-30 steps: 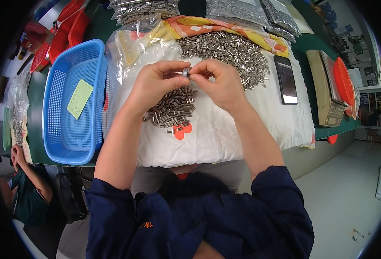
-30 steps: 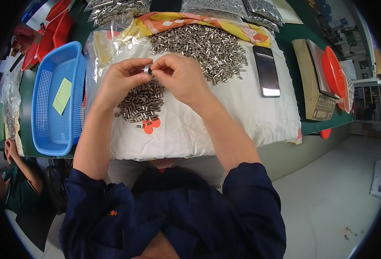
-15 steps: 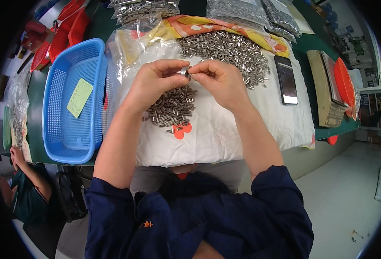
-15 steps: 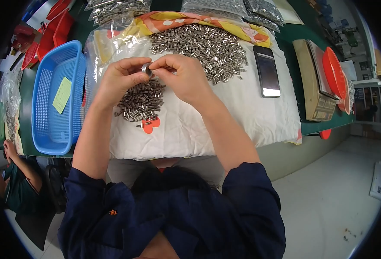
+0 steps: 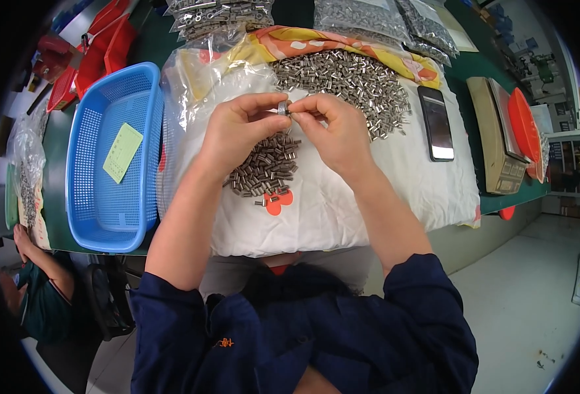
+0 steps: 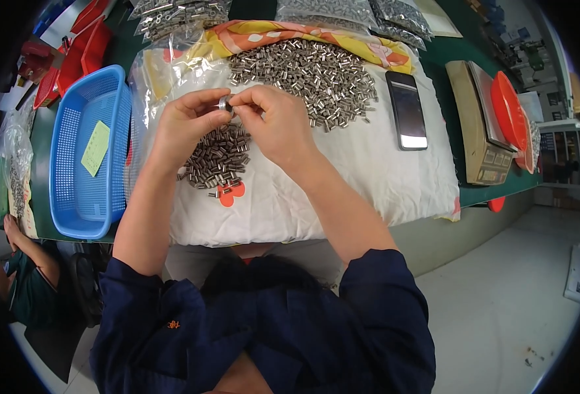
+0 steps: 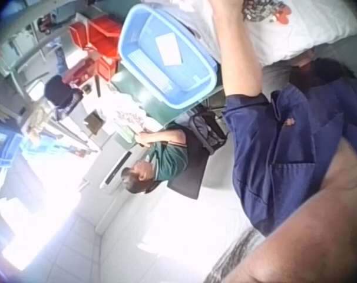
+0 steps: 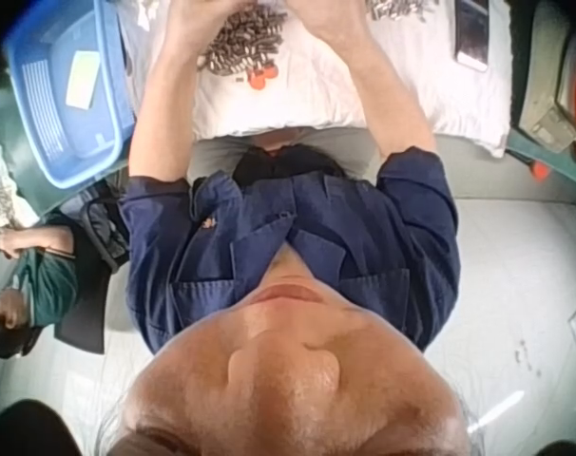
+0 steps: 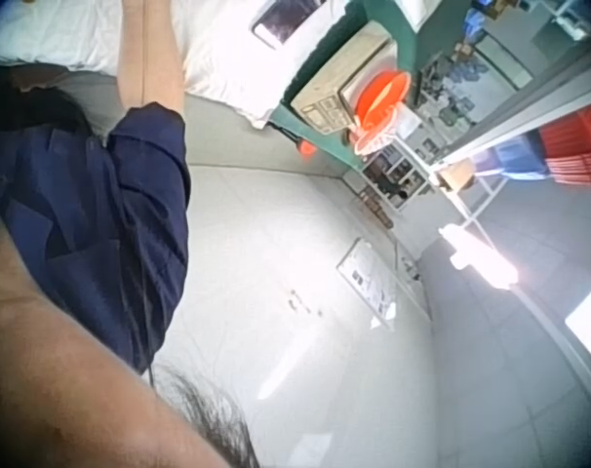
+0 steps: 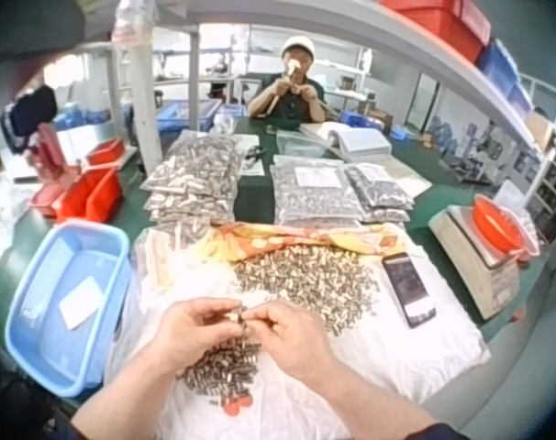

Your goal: Assembling small metal pins and components into a cylindrical housing at a factory workbench.

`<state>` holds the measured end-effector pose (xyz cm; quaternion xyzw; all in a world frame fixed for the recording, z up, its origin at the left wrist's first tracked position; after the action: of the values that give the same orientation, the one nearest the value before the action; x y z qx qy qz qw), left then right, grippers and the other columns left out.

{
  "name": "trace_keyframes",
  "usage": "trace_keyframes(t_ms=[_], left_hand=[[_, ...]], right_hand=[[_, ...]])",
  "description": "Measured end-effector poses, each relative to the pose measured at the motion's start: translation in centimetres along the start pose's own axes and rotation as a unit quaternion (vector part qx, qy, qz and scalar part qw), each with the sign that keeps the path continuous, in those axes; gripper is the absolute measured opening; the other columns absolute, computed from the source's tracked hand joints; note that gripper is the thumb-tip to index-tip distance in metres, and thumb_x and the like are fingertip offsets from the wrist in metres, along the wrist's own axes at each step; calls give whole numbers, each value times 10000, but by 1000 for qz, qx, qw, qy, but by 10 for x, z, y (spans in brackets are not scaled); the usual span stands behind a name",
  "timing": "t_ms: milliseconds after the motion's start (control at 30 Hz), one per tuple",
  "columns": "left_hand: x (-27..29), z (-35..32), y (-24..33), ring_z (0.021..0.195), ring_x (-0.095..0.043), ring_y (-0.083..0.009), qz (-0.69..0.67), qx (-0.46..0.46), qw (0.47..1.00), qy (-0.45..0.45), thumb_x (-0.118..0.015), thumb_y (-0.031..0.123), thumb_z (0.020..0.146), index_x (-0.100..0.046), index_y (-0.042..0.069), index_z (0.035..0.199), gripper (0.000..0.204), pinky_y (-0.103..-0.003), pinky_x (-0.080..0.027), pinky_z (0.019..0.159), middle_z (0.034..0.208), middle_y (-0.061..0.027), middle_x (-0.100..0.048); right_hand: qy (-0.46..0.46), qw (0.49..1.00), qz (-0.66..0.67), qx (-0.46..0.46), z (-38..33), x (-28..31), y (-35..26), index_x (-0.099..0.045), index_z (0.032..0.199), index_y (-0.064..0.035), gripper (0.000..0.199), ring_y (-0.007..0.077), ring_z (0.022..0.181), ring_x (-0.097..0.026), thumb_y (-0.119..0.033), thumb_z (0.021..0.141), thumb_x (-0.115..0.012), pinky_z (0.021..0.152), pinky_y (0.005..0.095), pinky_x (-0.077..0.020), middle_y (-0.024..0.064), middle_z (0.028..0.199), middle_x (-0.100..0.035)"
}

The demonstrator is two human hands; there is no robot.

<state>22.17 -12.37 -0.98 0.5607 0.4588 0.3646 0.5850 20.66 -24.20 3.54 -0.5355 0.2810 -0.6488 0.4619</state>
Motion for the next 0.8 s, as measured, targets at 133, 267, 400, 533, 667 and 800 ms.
trace_keyframes(t_ms=[133, 267, 400, 533, 667, 800], left_hand=[[2, 0, -2, 758, -563, -93, -13, 5, 1000, 9, -633, 23, 723, -552, -28, 1034, 325, -200, -462, 679, 855, -72, -607], [1, 1, -1, 756, -562, -94, 5, 5, 1000, 17, -631, 17, 723, -551, -28, 1036, 326, -200, -459, 673, 861, -69, -603], [1, 1, 1, 754, -560, -94, 0, 9, 1000, 16, -629, 12, 721, -554, -29, 1033, 323, -206, -457, 678, 857, -62, -601], [-2, -2, 4, 761, -561, -95, 6, 15, 999, -28, -629, -2, 713, -565, -26, 1021, 316, -212, -458, 698, 863, -58, -602], [-7, -4, 6, 771, -563, -99, -4, 11, 998, -64, -630, -17, 705, -569, -23, 1016, 317, -215, -459, 714, 874, -63, -604], [-9, -5, 2, 779, -564, -100, -11, 24, 996, -80, -630, -21, 705, -567, -25, 1018, 320, -220, -460, 723, 883, -67, -606]], right_hand=[[-1, 1000, 17, -13, 0, -2, 3, -611, 835, -23, 108, 125, 691, -579, -38, 733, -580, 628, 238, -458, 63, 779, -608], [51, 998, -9, 45, 0, 3, -7, -604, 793, -15, 93, 181, 612, -580, -42, 710, -573, 551, 265, -456, 100, 732, -600], [44, 998, 23, 49, 0, 3, -5, -601, 787, -13, 87, 177, 616, -578, -40, 708, -576, 560, 260, -453, 93, 727, -598], [-133, 955, 239, -114, 3, -19, 27, -588, 845, -16, 111, 101, 707, -560, -24, 735, -592, 643, 217, -453, 32, 782, -590], [-169, 923, 307, -158, 1, -23, 32, -544, 794, -41, 129, 83, 689, -536, -13, 704, -632, 654, 208, -439, 14, 760, -567], [-192, 899, 349, -183, -2, -29, 38, -526, 774, -56, 155, 84, 678, -531, -14, 688, -648, 655, 210, -436, 9, 740, -559]])
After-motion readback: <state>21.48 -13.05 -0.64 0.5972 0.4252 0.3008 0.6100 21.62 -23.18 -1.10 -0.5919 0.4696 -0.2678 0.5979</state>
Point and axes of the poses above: each hand's wrist, its own z-axis towards the middle knuckle, its own x-axis out of the back of the hand, y = z × x, the point moved 10 cm from there along z, towards the middle knuckle
